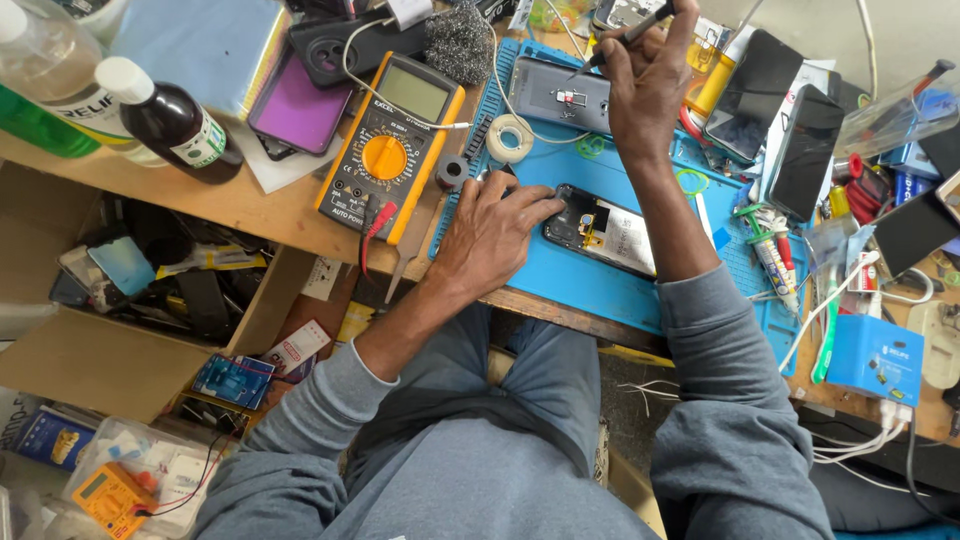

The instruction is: The person works on a disassembled smartphone placed on a blue mat. They use a red-handled screwdriver to adjust components near the battery and a black pen-like tool to probe the motherboard area. The person repeatedly pries and presses internal parts while keeping the phone steady with the other hand.

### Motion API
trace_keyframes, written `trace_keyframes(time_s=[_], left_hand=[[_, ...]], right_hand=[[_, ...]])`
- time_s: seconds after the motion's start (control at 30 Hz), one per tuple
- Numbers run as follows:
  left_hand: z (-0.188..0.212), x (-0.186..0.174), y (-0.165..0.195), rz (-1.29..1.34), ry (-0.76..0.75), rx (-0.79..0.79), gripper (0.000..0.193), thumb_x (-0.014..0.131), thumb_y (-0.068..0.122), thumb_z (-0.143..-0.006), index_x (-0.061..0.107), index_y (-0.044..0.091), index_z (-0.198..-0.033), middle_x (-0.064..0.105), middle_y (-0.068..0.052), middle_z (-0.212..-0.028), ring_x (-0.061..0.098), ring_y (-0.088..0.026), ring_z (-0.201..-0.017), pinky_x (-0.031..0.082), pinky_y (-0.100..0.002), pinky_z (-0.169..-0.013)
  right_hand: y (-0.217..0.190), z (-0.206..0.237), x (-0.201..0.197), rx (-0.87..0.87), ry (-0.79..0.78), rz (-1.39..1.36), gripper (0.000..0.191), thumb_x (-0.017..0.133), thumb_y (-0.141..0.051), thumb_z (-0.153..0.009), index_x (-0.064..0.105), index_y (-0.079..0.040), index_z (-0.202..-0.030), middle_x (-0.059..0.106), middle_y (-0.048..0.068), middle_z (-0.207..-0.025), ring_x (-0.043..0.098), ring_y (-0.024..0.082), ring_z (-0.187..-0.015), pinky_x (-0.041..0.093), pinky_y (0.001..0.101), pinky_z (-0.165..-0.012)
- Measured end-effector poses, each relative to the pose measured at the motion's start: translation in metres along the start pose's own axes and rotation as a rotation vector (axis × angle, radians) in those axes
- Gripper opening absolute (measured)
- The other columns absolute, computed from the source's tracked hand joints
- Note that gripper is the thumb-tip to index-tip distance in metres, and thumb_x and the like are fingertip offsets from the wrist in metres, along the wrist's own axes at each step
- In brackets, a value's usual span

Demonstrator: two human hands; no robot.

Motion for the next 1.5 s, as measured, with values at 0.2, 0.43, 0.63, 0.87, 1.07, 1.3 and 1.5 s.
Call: trace_keyframes(time_s=[0.2, 0.43, 0.63, 0.87, 1.07, 1.3, 1.5], left_hand=[[-0.004, -0.001, -0.004, 0.026, -0.006, -0.004, 0.043, 0.058, 0.005, -0.091, 0.070, 0.014, -0.132, 0.070, 0.001, -0.128, 0.056, -0.022, -0.107, 0.041, -0.039, -0.090], [-0.008, 0.004, -0.008, 0.026, -0.034, -0.030, 0.044, 0.060, 0.005, -0.090, 0.068, 0.014, -0.132, 0.070, 0.002, -0.126, 0.056, -0.023, -0.106, 0.041, -0.039, -0.088], [-0.010, 0.003, -0.008, 0.023, -0.040, -0.030, 0.043, 0.060, 0.004, -0.090, 0.068, 0.013, -0.131, 0.070, 0.001, -0.126, 0.056, -0.023, -0.106, 0.041, -0.040, -0.088], [-0.004, 0.006, -0.006, 0.058, -0.041, -0.042, 0.045, 0.059, 0.002, -0.088, 0.066, 0.011, -0.132, 0.070, -0.002, -0.126, 0.057, -0.025, -0.110, 0.041, -0.042, -0.090], [-0.003, 0.015, -0.012, 0.071, -0.065, -0.059, 0.044, 0.057, 0.002, -0.092, 0.063, 0.006, -0.135, 0.067, -0.004, -0.131, 0.056, -0.024, -0.110, 0.040, -0.042, -0.093], [-0.005, 0.013, -0.002, -0.027, -0.057, 0.004, 0.045, 0.063, 0.011, -0.094, 0.066, 0.010, -0.139, 0.060, -0.006, -0.136, 0.053, -0.024, -0.112, 0.039, -0.043, -0.091], [-0.009, 0.019, 0.001, -0.098, -0.109, 0.015, 0.044, 0.064, 0.014, -0.094, 0.066, 0.011, -0.137, 0.060, -0.005, -0.136, 0.052, -0.025, -0.112, 0.039, -0.044, -0.091]], right_hand=[[0.004, -0.008, -0.003, -0.035, 0.040, 0.147, 0.060, 0.069, 0.008, -0.112, 0.028, -0.011, -0.152, 0.079, 0.010, -0.111, 0.080, 0.016, -0.101, 0.067, 0.0293, -0.087], [0.011, -0.005, -0.001, -0.008, 0.008, 0.077, 0.057, 0.066, 0.009, -0.116, 0.026, -0.011, -0.151, 0.078, 0.011, -0.112, 0.081, 0.017, -0.107, 0.070, 0.0312, -0.094], [0.008, -0.006, -0.001, 0.000, 0.001, 0.084, 0.059, 0.067, 0.009, -0.114, 0.026, -0.009, -0.152, 0.079, 0.011, -0.115, 0.081, 0.017, -0.107, 0.070, 0.0305, -0.092], [0.043, 0.011, -0.025, 0.154, 0.001, 0.270, 0.015, 0.070, -0.005, -0.111, 0.059, -0.007, -0.121, 0.081, 0.012, -0.099, 0.070, 0.015, -0.082, 0.051, 0.0257, -0.068], [0.027, 0.076, -0.058, 0.290, 0.029, -0.092, 0.036, 0.067, -0.002, -0.112, 0.043, -0.001, -0.139, 0.066, 0.017, -0.098, 0.056, 0.016, -0.078, 0.040, 0.0240, -0.065], [-0.030, 0.105, -0.051, 0.388, -0.003, -0.365, 0.072, 0.064, 0.006, -0.118, 0.009, -0.015, -0.159, 0.072, 0.017, -0.124, 0.077, 0.023, -0.112, 0.067, 0.0333, -0.096], [-0.017, 0.110, -0.051, 0.404, 0.002, -0.374, 0.071, 0.063, 0.005, -0.114, 0.012, -0.016, -0.159, 0.073, 0.016, -0.123, 0.077, 0.023, -0.111, 0.068, 0.0356, -0.101]])
Point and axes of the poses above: each hand's wrist, its own z-axis away from the middle knuckle, its own x-axis out of the palm, y = z × x, the point moved 6 cm from there along -z, towards the middle knuckle
